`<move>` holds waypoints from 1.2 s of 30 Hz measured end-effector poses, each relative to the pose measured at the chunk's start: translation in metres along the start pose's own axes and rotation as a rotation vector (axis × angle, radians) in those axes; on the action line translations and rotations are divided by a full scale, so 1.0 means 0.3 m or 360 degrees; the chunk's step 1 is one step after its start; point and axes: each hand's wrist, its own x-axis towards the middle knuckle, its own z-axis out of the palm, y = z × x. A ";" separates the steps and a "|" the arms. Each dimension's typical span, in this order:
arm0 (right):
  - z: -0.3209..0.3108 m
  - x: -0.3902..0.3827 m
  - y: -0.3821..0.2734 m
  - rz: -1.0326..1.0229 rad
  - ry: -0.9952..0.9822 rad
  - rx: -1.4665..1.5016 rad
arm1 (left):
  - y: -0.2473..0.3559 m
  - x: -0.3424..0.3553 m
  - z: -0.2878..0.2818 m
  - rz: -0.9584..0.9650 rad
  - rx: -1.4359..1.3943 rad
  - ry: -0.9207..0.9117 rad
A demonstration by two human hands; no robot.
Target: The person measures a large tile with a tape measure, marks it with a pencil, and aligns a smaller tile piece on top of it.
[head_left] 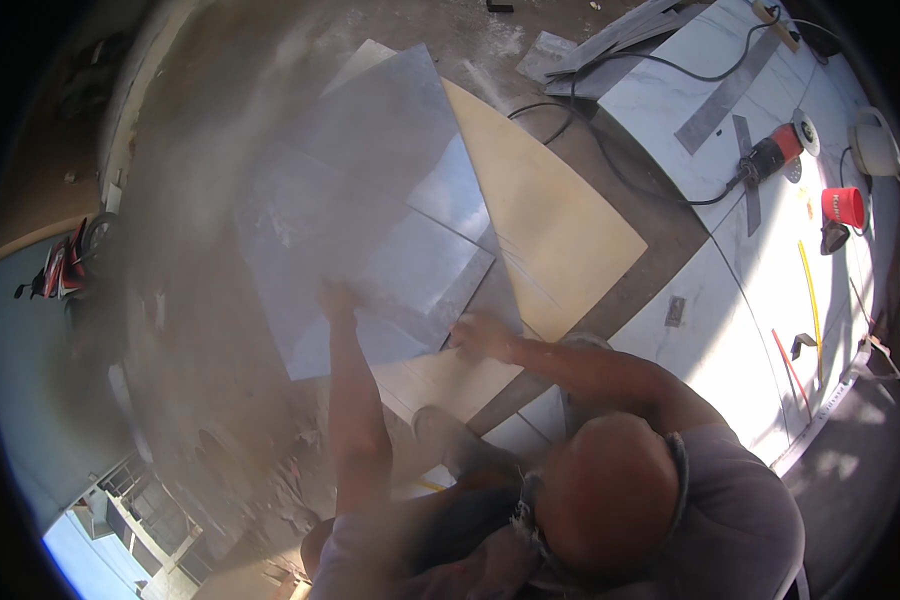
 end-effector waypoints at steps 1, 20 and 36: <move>0.004 -0.010 -0.011 0.0108 0.0091 0.0082 | -0.009 -0.003 0.009 0.0021 0.0053 -0.0003; 0.032 -0.084 -0.086 0.0128 0.0322 0.0159 | -0.048 -0.077 0.002 0.0182 -0.0180 -0.0242; 0.138 -0.059 -0.087 0.0027 0.0486 0.0048 | -0.134 -0.009 -0.012 0.0237 -0.0210 -0.0116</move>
